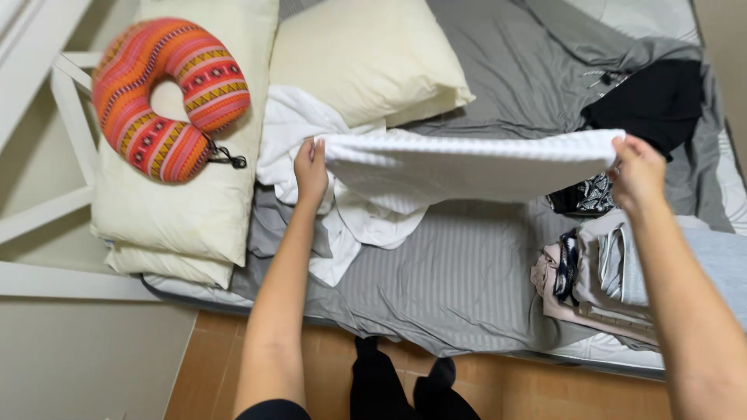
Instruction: The person folds a patterned black and white garment and places it on a pile. They then fold a white towel and a white striped towel, stacking them on the bed. Finally, they fold a large white bath towel and place it on the bed.
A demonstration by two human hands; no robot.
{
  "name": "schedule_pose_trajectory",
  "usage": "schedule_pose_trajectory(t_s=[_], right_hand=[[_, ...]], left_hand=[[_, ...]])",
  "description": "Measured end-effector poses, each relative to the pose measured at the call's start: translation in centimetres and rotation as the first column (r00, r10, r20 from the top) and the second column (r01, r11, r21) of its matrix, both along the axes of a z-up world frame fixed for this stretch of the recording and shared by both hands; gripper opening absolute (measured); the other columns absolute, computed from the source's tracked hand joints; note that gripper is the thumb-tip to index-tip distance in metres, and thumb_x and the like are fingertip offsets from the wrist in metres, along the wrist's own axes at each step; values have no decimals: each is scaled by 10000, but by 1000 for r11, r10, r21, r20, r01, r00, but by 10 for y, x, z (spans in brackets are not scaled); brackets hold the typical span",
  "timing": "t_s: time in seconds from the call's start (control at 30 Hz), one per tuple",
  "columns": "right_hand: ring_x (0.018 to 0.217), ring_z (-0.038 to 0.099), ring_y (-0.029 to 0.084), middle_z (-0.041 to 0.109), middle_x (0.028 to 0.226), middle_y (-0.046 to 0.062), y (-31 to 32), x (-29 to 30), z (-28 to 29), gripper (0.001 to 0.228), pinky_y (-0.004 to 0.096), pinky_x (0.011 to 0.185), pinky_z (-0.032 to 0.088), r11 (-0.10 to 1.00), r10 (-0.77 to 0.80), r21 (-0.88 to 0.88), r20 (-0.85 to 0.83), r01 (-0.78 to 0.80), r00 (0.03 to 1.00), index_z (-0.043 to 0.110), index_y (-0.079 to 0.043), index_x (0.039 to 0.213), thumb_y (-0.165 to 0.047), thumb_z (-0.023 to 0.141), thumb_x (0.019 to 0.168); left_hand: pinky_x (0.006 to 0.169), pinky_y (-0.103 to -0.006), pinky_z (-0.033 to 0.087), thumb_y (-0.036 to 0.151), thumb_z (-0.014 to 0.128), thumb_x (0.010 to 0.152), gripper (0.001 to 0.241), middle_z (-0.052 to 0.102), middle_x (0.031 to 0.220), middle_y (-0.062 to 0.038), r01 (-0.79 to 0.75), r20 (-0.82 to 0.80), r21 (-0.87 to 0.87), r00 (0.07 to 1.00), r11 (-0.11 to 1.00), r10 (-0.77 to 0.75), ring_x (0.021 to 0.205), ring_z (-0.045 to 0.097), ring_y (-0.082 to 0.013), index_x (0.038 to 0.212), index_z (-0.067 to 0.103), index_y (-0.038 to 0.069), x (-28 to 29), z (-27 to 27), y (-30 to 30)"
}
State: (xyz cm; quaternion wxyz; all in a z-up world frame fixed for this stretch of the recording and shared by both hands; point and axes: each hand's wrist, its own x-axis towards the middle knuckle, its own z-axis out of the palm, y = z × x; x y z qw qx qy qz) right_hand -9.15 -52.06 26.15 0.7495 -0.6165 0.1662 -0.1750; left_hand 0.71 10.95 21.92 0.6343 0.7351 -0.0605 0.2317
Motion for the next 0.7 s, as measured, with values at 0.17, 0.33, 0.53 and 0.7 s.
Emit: schedule_pose_trajectory(t_s=[0.17,0.33,0.53,0.7], right_hand=[[909,685,122,726,1086,43,-5,3,118,154,271,761,550,1000,22,-14,203,-20,979,690,-47,1234,-116,704,1098],[1036,684,136,727,1222,87,-27,14,176,104,266,892,576,846,-14,-477,428,239,904,652,12,1251,-18,639,1152],[812,643,118,638,907,-31,-111,47,169,125,302,757,561,992,25,115,196,-49,980,624,-120,1028,-102,719,1106],[748,785,139,682,745,54,18,-20,264,129,339,751,659,959,2,280,139,-42,990,685,14,932,33,560,951]], left_hand=[[603,-259,362,223,615,1054,224,477,748,29,13,94,31,995,999,-16,692,401,-64,1030,645,2,30,163,4],[615,-259,408,212,628,1050,230,541,741,35,81,271,116,956,990,-110,690,451,-56,957,647,3,83,244,19],[591,-274,429,257,701,999,329,565,659,31,7,100,195,995,981,-27,627,472,-70,789,633,13,89,283,20],[628,-271,493,218,715,957,262,713,719,6,170,71,-281,985,945,-156,657,575,-83,801,726,7,113,266,14]])
